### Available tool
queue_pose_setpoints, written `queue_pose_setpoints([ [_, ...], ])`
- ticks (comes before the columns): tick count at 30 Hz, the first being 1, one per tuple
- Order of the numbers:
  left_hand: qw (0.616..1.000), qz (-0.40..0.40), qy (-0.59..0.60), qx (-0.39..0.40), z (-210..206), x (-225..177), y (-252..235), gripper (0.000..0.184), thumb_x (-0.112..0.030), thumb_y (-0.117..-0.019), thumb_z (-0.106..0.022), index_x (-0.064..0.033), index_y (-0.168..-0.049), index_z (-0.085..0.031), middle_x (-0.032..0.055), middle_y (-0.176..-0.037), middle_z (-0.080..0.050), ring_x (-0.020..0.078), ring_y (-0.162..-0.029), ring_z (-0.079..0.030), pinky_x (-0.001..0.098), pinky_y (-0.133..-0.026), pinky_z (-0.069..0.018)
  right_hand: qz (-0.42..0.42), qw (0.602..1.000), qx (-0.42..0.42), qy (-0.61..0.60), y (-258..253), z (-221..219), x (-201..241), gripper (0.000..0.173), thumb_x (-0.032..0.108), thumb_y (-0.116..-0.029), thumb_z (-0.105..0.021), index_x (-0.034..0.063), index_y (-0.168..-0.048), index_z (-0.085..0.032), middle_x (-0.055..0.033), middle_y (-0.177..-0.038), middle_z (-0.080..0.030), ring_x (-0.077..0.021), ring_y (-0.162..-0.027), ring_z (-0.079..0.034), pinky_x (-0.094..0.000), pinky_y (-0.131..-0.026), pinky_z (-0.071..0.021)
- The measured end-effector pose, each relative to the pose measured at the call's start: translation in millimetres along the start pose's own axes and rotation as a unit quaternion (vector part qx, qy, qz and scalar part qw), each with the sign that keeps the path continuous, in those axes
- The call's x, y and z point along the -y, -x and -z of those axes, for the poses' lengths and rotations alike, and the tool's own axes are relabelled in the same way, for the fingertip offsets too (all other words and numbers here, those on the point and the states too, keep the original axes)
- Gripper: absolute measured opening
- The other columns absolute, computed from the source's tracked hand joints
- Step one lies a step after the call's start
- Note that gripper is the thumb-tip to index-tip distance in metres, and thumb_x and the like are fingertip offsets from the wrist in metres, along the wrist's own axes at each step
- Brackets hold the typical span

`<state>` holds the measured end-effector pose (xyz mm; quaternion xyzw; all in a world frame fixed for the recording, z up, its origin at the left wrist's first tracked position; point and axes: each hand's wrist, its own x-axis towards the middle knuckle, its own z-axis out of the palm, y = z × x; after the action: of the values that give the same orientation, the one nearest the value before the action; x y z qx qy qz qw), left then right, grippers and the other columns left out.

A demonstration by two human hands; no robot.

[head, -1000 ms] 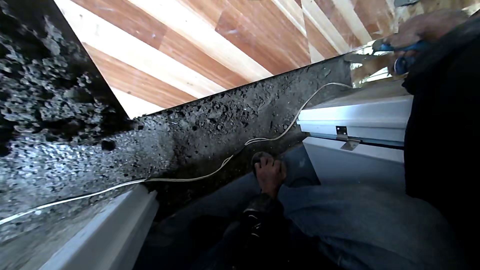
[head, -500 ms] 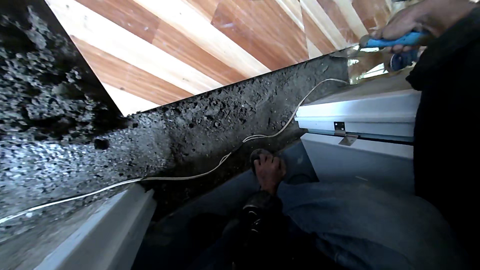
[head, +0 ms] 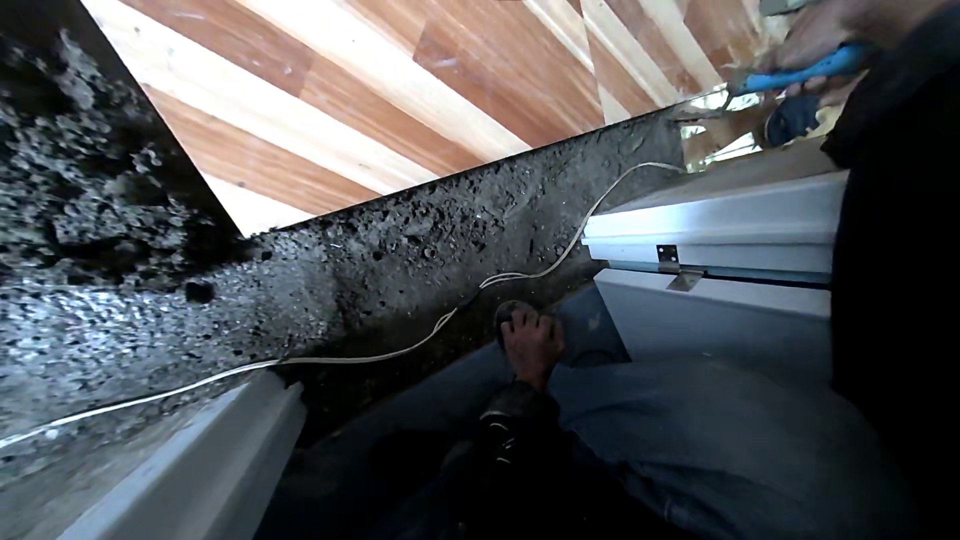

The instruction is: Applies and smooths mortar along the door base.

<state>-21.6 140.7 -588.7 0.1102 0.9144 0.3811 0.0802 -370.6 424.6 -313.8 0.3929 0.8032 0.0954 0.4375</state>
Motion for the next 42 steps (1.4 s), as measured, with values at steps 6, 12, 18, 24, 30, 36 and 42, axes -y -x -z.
queue_pose_setpoints([
  [6, 1.0, 0.002, 0.003, 0.005, 1.2, -0.7, 0.5, 0.024, -0.035, -0.091, -0.066, -0.0148, -0.084, -0.077, 0.0062, -0.091, -0.074, 0.0303, -0.099, -0.069, 0.051, -0.082, -0.0501, 0.003, 0.998, 0.053, -0.037, -0.4, -16.7, 21.5, 0.044, 0.043, -0.113, -0.031, 0.0093, -0.102, -0.058, 0.0024, -0.061, -0.041, -0.0045, -0.042, -0.036, -0.0173, -0.042, -0.0319],
  [12, 1.0, 0.003, 0.001, 0.002, -4.7, -0.3, 2.7, 0.026, -0.038, -0.0891, -0.068, -0.0151, -0.082, -0.076, 0.006, -0.093, -0.074, 0.032, -0.102, -0.068, 0.0515, -0.083, -0.0501, 0.043, 0.988, 0.041, -0.14, 34.7, -26.3, 18.0, 0.035, 0.04, -0.1116, -0.04, 0.0116, -0.102, -0.058, 0.0052, -0.057, -0.044, 0.0009, -0.038, -0.039, -0.0114, -0.037, -0.0334],
  [18, 1.0, 0.007, 0.006, 0.015, -3.0, 0.7, 4.0, 0.027, -0.038, -0.0913, -0.066, -0.0145, -0.083, -0.076, 0.0068, -0.094, -0.074, 0.031, -0.104, -0.067, 0.0513, -0.086, -0.049, 0.055, 0.985, 0.009, -0.161, 44.4, -28.8, 16.2, 0.032, 0.039, -0.1094, -0.045, 0.0126, -0.098, -0.059, 0.007, -0.053, -0.043, 0.0031, -0.034, -0.036, -0.01, -0.033, -0.0276],
  [24, 1.0, -0.002, -0.001, 0.009, -3.3, 0.2, 1.3, 0.027, -0.038, -0.0914, -0.066, -0.0153, -0.085, -0.077, 0.0077, -0.092, -0.075, 0.0333, -0.101, -0.069, 0.053, -0.084, -0.0514, 0.01, 0.999, 0.016, -0.045, 39.4, -24.3, 29.4, 0.041, 0.039, -0.1128, -0.036, 0.0048, -0.109, -0.058, -0.0008, -0.069, -0.044, -0.0057, -0.046, -0.035, -0.018, -0.045, -0.0326],
  [30, 1.0, 0.006, 0.008, 0.021, -5.0, -3.1, 3.0, 0.027, -0.039, -0.0923, -0.065, -0.0157, -0.087, -0.077, 0.008, -0.096, -0.074, 0.0341, -0.106, -0.067, 0.0547, -0.087, -0.0494, 0.067, 0.983, 0.04, -0.169, 45.8, -28.3, 12.2, 0.033, 0.039, -0.111, -0.041, 0.0117, -0.103, -0.059, 0.0054, -0.056, -0.044, 0.0024, -0.037, -0.039, -0.0094, -0.036, -0.0313],
  [36, 1.0, -0.002, 0.0, -0.014, -6.8, 0.5, 3.5, 0.028, -0.037, -0.0919, -0.063, -0.0151, -0.082, -0.077, 0.0061, -0.091, -0.075, 0.0325, -0.101, -0.068, 0.0521, -0.082, -0.05, 0.023, 0.999, -0.024, -0.038, 21.7, -13.8, 1.6, 0.033, 0.03, -0.1125, -0.039, 0.0031, -0.107, -0.057, -0.0004, -0.069, -0.045, -0.0035, -0.048, -0.04, -0.0155, -0.046, -0.0356],
  [42, 1.0, -0.005, -0.004, -0.009, -4.8, 1.4, 1.3, 0.027, -0.038, -0.0919, -0.064, -0.0155, -0.084, -0.078, 0.0068, -0.093, -0.075, 0.032, -0.1, -0.068, 0.05, -0.081, -0.05, -0.009, 0.991, -0.048, 0.128, -36.5, -10.8, -4.7, 0.03, 0.022, -0.1078, -0.046, 0.0011, -0.095, -0.063, -0.0101, -0.078, -0.054, -0.0187, -0.065, -0.05, -0.0391, -0.068, -0.0449],
])
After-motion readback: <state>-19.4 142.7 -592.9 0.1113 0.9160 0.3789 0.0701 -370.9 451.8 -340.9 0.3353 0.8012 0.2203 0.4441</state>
